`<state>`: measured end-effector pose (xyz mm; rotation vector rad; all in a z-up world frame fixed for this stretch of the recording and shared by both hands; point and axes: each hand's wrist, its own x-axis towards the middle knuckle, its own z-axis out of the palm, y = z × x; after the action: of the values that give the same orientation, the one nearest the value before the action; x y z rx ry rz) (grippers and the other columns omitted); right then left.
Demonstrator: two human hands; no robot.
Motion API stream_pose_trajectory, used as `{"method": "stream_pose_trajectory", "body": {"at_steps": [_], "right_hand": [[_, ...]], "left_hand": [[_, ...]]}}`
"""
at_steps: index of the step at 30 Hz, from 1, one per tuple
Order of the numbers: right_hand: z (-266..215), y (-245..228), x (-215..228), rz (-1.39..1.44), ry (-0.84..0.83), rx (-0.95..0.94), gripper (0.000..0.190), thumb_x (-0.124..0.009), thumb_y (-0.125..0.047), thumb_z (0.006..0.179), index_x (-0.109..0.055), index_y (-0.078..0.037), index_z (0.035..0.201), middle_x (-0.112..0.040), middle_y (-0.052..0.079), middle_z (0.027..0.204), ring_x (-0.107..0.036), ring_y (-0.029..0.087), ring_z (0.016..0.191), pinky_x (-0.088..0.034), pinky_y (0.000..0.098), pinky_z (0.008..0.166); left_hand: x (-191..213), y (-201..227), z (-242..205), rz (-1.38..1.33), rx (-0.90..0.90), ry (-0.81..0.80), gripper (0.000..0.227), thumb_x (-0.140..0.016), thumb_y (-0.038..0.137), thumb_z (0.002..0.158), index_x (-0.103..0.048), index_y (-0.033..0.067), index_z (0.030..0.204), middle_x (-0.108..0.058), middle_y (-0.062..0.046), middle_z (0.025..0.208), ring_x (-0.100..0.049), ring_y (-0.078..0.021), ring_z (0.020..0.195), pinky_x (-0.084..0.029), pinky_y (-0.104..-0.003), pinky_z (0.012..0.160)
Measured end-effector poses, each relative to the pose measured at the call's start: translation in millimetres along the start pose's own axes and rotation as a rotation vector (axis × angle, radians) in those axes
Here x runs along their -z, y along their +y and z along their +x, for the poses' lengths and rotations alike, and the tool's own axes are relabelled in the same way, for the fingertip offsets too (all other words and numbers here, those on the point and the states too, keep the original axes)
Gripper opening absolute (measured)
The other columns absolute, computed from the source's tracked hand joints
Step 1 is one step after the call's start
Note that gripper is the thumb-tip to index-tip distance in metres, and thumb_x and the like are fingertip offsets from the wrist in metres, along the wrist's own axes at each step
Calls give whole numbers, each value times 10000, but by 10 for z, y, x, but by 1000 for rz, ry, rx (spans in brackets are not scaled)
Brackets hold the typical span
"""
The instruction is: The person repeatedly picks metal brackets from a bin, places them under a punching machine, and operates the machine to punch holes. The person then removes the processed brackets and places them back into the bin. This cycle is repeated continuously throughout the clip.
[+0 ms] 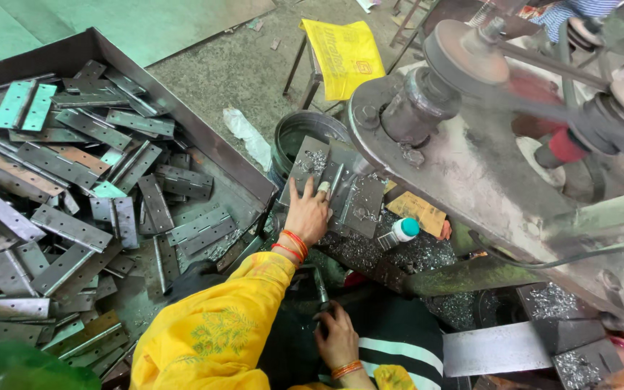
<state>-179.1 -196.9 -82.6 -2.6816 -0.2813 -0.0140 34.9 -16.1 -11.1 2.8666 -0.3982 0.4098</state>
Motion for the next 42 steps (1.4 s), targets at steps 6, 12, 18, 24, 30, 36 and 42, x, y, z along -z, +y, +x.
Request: {"method": "stream_pose_trajectory", "body": {"at_steps": [6, 12, 18, 24, 30, 36, 42], "right_hand": [[147, -112, 301, -40, -95, 5, 286, -757, -199, 769, -740, -162, 1052, -595, 129, 1338, -601, 343, 1186, -536, 429, 933], [496, -352, 867, -89, -301, -128, 346, -682, -329, 881, -697, -191, 1198, -678, 102, 1228, -644, 313, 1170, -543, 400, 977], [144, -170, 347, -93, -134, -61, 329, -755, -204, 790, -708, -159, 1112, -579, 138, 1366, -576, 352, 1234, -530, 436, 955], [-95, 93, -40, -7, -54, -56, 290, -755, -158, 764, -733, -177, 1053, -579, 136, 1372, -574, 357, 1232, -529, 431, 955], [240, -228, 490, -21, -134, 8, 325, -751, -213, 773, -718, -126, 1084, -647, 104, 1243, -614, 332, 1176, -528, 420, 959], [482, -315, 794, -51, -229, -48, 359, -723, -263, 831, -701, -126, 1162, -660, 110, 1160, -631, 341, 1116, -532, 430, 934], [-16, -67, 105, -15, -38, -31, 367, -751, -146, 742, -728, -140, 1109, -589, 157, 1387, -591, 374, 1191, -539, 451, 911]], "left_hand": [[-41, 37, -30, 19, -3, 39, 400, -519, 267, 966, -688, 59, 1263, -616, -62, 1369, -335, -385, 1450, -147, -739, 1161], [-179, 122, 152, -78, 35, 13, 391, -521, 251, 967, -695, 73, 1269, -622, -36, 1350, -325, -369, 1463, -147, -757, 1158], [-247, 142, 282, -36, 37, 1, 383, -509, 253, 978, -685, 85, 1273, -606, -20, 1387, -303, -360, 1481, -139, -755, 1163], [-176, 202, 68, 61, -7, -18, 430, -464, 290, 1021, -659, 76, 1339, -576, -54, 1437, -278, -387, 1488, -140, -747, 1157], [-37, 150, -13, 52, 32, -122, 481, -427, 357, 1042, -603, 89, 1401, -517, -11, 1480, -195, -369, 1529, -79, -777, 1152], [-125, 119, 264, 50, 92, -35, 538, -444, 401, 1016, -542, 118, 1463, -444, 30, 1564, -180, -355, 1531, -48, -761, 1157], [-195, 128, 341, 57, 100, -75, 516, -433, 401, 1038, -545, 125, 1459, -440, 33, 1577, -167, -355, 1548, -45, -766, 1161]]}}
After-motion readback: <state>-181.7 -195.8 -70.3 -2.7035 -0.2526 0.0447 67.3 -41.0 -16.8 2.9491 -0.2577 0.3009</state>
